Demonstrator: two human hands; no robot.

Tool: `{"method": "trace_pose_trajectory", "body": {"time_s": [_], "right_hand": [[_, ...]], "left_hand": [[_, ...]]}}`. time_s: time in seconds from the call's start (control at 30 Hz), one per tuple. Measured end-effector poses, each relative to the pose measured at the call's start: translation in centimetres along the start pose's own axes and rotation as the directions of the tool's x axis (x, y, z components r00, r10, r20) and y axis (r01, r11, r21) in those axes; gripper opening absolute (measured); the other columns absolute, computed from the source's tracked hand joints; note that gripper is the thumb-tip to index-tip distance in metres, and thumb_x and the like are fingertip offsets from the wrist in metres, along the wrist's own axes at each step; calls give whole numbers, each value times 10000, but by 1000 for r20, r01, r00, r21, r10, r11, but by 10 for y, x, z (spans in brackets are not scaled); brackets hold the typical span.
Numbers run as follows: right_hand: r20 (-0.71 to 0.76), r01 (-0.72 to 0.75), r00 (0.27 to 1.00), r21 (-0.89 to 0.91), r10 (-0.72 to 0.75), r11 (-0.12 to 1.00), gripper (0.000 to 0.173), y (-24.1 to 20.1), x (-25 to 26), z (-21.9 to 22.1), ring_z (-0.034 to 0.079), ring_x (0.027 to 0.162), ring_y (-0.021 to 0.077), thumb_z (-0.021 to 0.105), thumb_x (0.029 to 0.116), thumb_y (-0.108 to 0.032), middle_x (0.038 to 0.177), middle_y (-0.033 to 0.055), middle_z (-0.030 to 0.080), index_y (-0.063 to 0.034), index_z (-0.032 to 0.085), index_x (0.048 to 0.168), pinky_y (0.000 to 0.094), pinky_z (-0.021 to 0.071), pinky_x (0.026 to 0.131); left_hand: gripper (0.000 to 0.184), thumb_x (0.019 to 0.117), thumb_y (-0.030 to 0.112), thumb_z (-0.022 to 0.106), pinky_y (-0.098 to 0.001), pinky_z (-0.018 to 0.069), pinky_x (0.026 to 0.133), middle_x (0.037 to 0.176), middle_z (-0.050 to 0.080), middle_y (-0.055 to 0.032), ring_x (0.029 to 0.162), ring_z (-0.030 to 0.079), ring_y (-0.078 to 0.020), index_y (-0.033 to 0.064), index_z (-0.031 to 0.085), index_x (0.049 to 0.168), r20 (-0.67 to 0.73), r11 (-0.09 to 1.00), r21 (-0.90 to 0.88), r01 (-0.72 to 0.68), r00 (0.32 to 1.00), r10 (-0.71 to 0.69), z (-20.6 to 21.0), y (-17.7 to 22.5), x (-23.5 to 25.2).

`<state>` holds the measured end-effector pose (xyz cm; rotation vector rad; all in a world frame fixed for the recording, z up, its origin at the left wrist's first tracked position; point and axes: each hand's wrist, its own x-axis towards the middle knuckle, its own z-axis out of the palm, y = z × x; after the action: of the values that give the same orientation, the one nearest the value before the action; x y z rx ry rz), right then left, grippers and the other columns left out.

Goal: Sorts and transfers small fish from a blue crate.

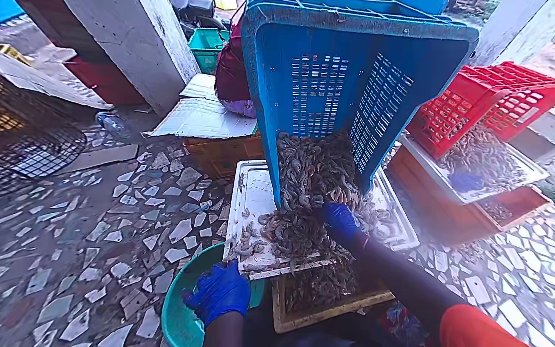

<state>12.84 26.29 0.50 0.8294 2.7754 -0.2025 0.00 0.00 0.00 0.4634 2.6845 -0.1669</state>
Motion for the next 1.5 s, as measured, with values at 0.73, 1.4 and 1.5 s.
{"method": "trace_pose_trajectory", "body": {"time_s": [0.73, 1.4, 1.5], "right_hand": [[140, -146, 965, 989, 223, 10, 274, -7, -88, 25, 701, 872, 176, 657, 900, -20, 1036, 103, 710, -15, 660, 1174, 365, 611, 779], [66, 55, 991, 589, -116, 806, 266, 23, -81, 7, 662, 1117, 229, 612, 992, -266, 1168, 106, 709, -90, 722, 1159, 458, 507, 1003], [-2, 141, 983, 636, -182, 759, 257, 27, -86, 9, 670, 1077, 218, 610, 1010, -253, 1121, 119, 715, -57, 728, 1128, 418, 512, 997]], "left_hand": [[672, 1005, 30, 436, -519, 396, 1167, 1558, 513, -5, 1407, 519, -224, 339, 368, 1598, 27, 566, -719, -404, 797, 603, 14, 124, -56], [428, 841, -73, 638, -622, 274, 1184, 1086, 774, -126, 1070, 724, -339, 142, 765, 1189, -400, 704, -316, -636, 762, 509, 20, 119, -56], [458, 958, -13, 547, -558, 244, 1219, 1270, 721, -66, 1264, 628, -270, 223, 685, 1326, -154, 767, -447, -459, 885, 440, 9, 111, -47]]}}
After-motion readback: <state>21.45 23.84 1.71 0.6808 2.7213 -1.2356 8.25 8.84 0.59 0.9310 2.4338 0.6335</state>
